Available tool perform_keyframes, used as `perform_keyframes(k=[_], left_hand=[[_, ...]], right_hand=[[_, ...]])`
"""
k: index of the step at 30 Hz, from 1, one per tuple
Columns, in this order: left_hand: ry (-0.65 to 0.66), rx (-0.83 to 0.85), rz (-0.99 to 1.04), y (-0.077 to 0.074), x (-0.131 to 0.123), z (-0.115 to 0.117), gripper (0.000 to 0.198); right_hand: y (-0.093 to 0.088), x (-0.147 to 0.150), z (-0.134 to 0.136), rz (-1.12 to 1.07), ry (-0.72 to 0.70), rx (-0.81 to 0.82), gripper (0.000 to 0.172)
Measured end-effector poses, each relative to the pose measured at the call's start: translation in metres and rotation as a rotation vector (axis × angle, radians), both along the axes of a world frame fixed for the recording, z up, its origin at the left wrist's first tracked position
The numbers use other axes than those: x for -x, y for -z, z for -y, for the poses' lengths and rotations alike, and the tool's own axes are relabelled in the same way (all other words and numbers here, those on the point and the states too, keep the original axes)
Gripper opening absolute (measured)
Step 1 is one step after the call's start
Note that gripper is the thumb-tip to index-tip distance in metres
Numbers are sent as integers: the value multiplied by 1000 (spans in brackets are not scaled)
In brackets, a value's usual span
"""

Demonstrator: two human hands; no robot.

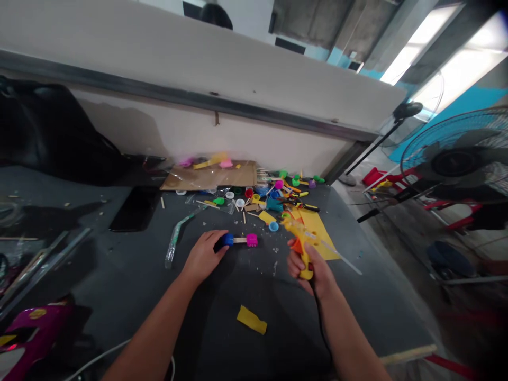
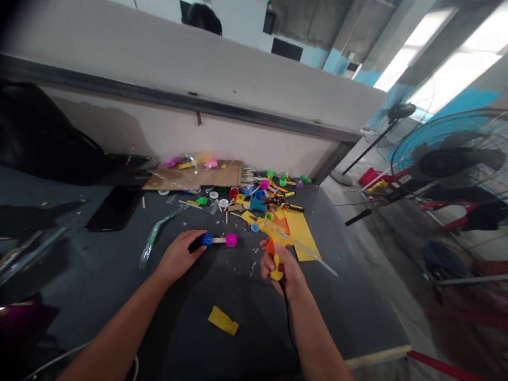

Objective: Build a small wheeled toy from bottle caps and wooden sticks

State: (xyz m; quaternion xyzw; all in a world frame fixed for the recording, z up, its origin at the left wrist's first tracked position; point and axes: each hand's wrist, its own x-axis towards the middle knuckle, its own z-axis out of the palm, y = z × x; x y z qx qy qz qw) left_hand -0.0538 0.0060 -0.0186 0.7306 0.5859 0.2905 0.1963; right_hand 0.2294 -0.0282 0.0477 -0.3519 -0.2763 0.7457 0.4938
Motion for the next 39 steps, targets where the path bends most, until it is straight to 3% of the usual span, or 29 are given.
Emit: perform_keyframes(k=[5, 11, 18, 25, 29, 39], left_hand=[[-2, -11, 25, 2, 1, 0, 34], [2, -16, 70, 4, 2, 1, 35], [19, -35, 94, 3, 2, 0, 32], [10, -6, 70, 3, 2, -1, 33], [16, -11, 38, 4, 2, -3, 33], [10, -21, -29, 5, 4, -4, 35]], right_hand=[[9, 36, -4, -44, -63, 56, 29], [10, 45, -3, -47, -74, 127, 37], [6, 54, 2, 256, -32, 54, 29], [35, 70, 1, 511, -73, 64, 36], [44, 74, 1, 568, -126, 67, 39], [40, 75, -2, 593, -110, 109, 36]])
